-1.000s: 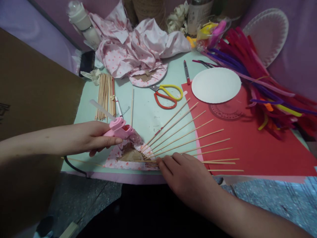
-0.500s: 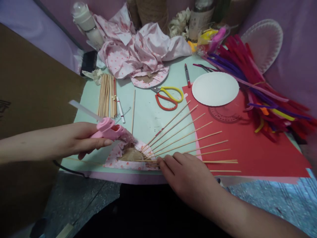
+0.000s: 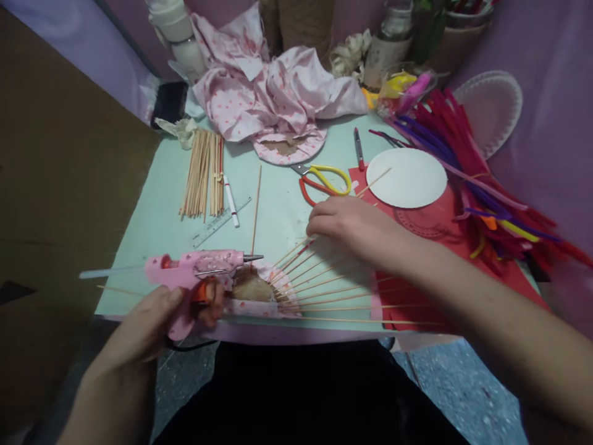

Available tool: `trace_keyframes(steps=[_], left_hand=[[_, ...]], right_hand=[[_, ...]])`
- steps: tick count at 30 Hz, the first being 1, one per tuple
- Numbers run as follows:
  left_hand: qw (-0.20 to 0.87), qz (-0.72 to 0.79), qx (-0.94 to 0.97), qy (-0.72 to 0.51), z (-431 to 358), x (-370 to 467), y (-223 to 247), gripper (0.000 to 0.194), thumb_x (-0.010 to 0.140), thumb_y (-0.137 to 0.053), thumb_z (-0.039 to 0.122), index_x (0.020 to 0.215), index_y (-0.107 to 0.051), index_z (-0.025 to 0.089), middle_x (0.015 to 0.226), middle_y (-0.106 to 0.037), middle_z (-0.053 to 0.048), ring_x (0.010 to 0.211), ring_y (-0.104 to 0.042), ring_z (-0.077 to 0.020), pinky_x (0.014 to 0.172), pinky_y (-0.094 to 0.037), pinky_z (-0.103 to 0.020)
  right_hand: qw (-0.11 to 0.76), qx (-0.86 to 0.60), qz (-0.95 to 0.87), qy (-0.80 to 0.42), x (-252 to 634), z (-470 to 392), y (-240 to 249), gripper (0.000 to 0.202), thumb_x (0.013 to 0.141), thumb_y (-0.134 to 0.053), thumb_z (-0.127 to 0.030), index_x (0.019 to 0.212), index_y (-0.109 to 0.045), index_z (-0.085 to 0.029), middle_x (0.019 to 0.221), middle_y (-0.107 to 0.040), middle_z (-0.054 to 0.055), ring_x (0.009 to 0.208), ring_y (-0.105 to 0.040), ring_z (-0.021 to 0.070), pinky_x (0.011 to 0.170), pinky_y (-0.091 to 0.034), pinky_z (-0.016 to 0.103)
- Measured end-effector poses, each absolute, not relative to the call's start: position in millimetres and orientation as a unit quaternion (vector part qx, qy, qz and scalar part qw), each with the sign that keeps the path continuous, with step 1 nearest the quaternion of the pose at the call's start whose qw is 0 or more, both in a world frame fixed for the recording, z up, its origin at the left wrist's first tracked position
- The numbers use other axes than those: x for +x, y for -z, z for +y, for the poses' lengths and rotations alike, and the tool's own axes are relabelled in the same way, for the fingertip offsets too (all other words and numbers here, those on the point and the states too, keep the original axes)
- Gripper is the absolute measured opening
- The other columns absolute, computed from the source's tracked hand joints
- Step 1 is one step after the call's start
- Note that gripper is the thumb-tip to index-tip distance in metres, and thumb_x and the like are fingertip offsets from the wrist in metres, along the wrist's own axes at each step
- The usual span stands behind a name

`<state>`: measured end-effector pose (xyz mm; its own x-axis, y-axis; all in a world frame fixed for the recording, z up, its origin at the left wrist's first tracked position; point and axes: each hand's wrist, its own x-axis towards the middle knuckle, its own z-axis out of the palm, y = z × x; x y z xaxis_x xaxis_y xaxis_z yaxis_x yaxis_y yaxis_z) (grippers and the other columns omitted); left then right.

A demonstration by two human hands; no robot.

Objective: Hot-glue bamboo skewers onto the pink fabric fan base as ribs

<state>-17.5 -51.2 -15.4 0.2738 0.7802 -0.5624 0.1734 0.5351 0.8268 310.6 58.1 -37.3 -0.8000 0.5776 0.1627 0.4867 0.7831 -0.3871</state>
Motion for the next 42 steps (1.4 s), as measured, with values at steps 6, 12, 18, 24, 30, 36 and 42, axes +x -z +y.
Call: trace_keyframes(steps=[6, 12, 18, 24, 30, 36, 42], left_hand=[[0.706, 0.543, 0.299, -0.344, -63.3, 5.4, 35.3, 0.039, 0.084, -0.063, 0.057, 0.078, -0.075, 0.02, 0.089, -0.075, -0.008, 0.089, -0.071, -0.0285, 0.076, -0.057, -0.035], [0.716, 0.532, 0.276, -0.358, -64.0, 5.6, 37.4, 0.039, 0.083, -0.066, 0.056, 0.08, -0.076, 0.019, 0.094, -0.076, -0.009, 0.1, -0.07, -0.0301, 0.084, -0.057, -0.037], [0.707, 0.541, 0.271, -0.366, -64.9, 8.8, 36.8, 0.039, 0.08, -0.069, 0.056, 0.085, -0.079, 0.019, 0.098, -0.077, -0.009, 0.106, -0.069, -0.0322, 0.09, -0.056, -0.041], [0.705, 0.543, 0.265, -0.37, -64.3, 9.5, 38.4, 0.038, 0.08, -0.069, 0.054, 0.085, -0.078, 0.017, 0.1, -0.077, -0.01, 0.107, -0.068, -0.0327, 0.093, -0.056, -0.044], [0.688, 0.574, 0.28, -0.345, -63.8, 10.9, 33.3, 0.038, 0.083, -0.065, 0.055, 0.082, -0.074, 0.019, 0.103, -0.076, -0.009, 0.113, -0.066, -0.0326, 0.093, -0.055, -0.039], [0.696, 0.563, 0.255, -0.367, -65.6, 11.3, 37.5, 0.034, 0.084, -0.065, 0.051, 0.081, -0.075, 0.019, 0.102, -0.077, -0.008, 0.113, -0.067, -0.031, 0.094, -0.055, -0.037], [0.702, 0.559, 0.242, -0.369, -63.6, 11.3, 35.8, 0.035, 0.08, -0.072, 0.053, 0.081, -0.078, 0.019, 0.096, -0.079, -0.009, 0.107, -0.07, -0.0333, 0.098, -0.055, -0.044]], right_hand=[[0.13, -0.249, -0.935, -0.215, 297.5, 67.8, 52.9, 0.032, 0.101, -0.039, -0.018, 0.101, -0.071, -0.018, 0.099, -0.066, 0.01, 0.091, -0.057, 0.019, 0.079, -0.045, 0.034], [0.11, -0.251, -0.93, -0.245, 290.8, 68.3, 51.6, 0.034, 0.1, -0.038, -0.018, 0.099, -0.072, -0.018, 0.096, -0.066, 0.01, 0.09, -0.057, 0.0198, 0.081, -0.045, 0.037], [0.076, -0.251, -0.926, -0.271, 287.3, 66.7, 50.6, 0.032, 0.1, -0.039, -0.016, 0.098, -0.071, -0.016, 0.097, -0.066, 0.01, 0.092, -0.058, 0.0197, 0.082, -0.047, 0.037], [0.064, -0.237, -0.927, -0.282, 285.4, 69.5, 53.1, 0.03, 0.098, -0.043, -0.013, 0.094, -0.072, -0.016, 0.093, -0.066, 0.009, 0.089, -0.058, 0.0177, 0.079, -0.046, 0.033], [0.047, -0.22, -0.937, -0.268, 280.0, 73.0, 51.3, 0.03, 0.098, -0.043, -0.012, 0.092, -0.072, -0.016, 0.086, -0.062, 0.006, 0.085, -0.055, 0.0166, 0.075, -0.043, 0.031], [0.039, -0.21, -0.949, -0.233, 279.2, 70.0, 52.6, 0.025, 0.096, -0.047, -0.012, 0.092, -0.071, -0.016, 0.084, -0.06, 0.006, 0.083, -0.052, 0.0171, 0.071, -0.039, 0.03], [0.027, -0.218, -0.957, -0.192, 278.1, 67.2, 52.1, 0.022, 0.096, -0.05, -0.013, 0.093, -0.072, -0.016, 0.085, -0.061, 0.006, 0.083, -0.053, 0.0176, 0.07, -0.04, 0.03]])
